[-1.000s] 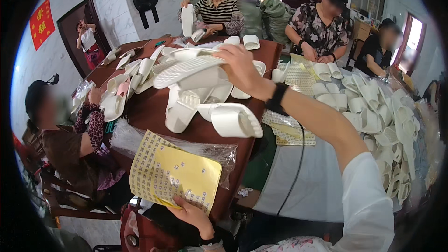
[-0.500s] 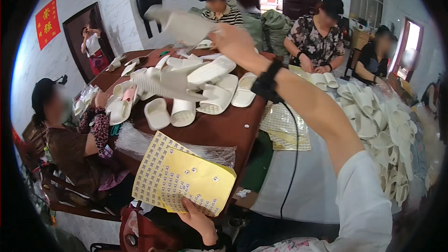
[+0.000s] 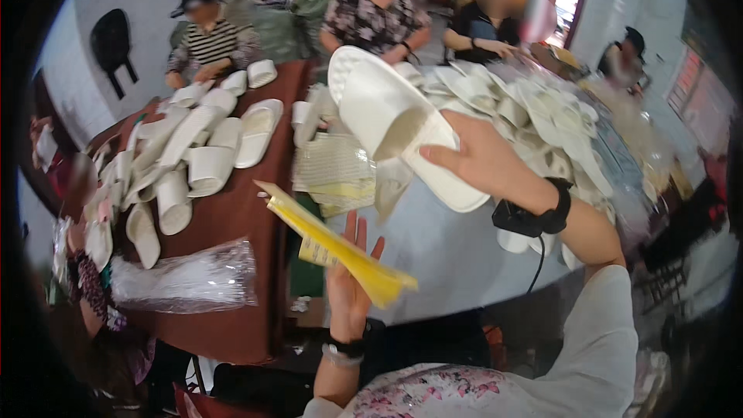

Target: Applying size labels to the inside of slippers.

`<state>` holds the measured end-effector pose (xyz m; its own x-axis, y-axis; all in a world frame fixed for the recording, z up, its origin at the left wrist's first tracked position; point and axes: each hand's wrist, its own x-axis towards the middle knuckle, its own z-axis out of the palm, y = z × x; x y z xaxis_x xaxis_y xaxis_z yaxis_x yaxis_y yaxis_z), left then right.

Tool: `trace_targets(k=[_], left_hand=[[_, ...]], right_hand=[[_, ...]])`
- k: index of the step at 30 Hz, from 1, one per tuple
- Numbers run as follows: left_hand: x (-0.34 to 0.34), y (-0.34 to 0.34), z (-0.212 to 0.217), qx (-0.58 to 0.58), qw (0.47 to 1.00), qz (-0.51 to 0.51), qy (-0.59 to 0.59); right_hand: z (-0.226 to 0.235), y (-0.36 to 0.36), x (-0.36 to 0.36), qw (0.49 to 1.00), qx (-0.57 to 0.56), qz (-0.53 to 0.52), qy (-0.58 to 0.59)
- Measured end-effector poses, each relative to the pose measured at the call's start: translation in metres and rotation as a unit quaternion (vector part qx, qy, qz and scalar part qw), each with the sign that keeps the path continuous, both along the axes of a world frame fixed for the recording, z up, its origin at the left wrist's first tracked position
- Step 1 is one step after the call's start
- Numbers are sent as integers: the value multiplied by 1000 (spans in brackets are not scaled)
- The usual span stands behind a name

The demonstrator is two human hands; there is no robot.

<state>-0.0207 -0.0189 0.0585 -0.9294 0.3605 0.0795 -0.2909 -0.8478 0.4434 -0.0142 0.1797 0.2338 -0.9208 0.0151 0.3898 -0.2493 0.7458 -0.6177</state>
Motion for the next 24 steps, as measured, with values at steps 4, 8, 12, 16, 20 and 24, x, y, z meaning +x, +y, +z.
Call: trace_targets(k=[4,8,12,16,20,24], left_hand=[[2,57,-21,4,995,-92,-45],[-8,54,-45,-106,991,-74,17],[-43,38,-60,-104,994,-19,-17],[-46,62,-44,-147,989,16,-23],[-53,47,-48,-104,991,18,-84],[-40,5,-47,-98,991,90,11]], right_hand=[[-33,32,57,997,-59,-32,-49],[-66,56,95,991,-94,-23,-90],[-86,74,125,982,-124,-61,-132],[-118,75,127,969,-102,-118,-191],[-136,64,132,980,-22,-112,-161],[-151,80,111,983,23,7,-180]])
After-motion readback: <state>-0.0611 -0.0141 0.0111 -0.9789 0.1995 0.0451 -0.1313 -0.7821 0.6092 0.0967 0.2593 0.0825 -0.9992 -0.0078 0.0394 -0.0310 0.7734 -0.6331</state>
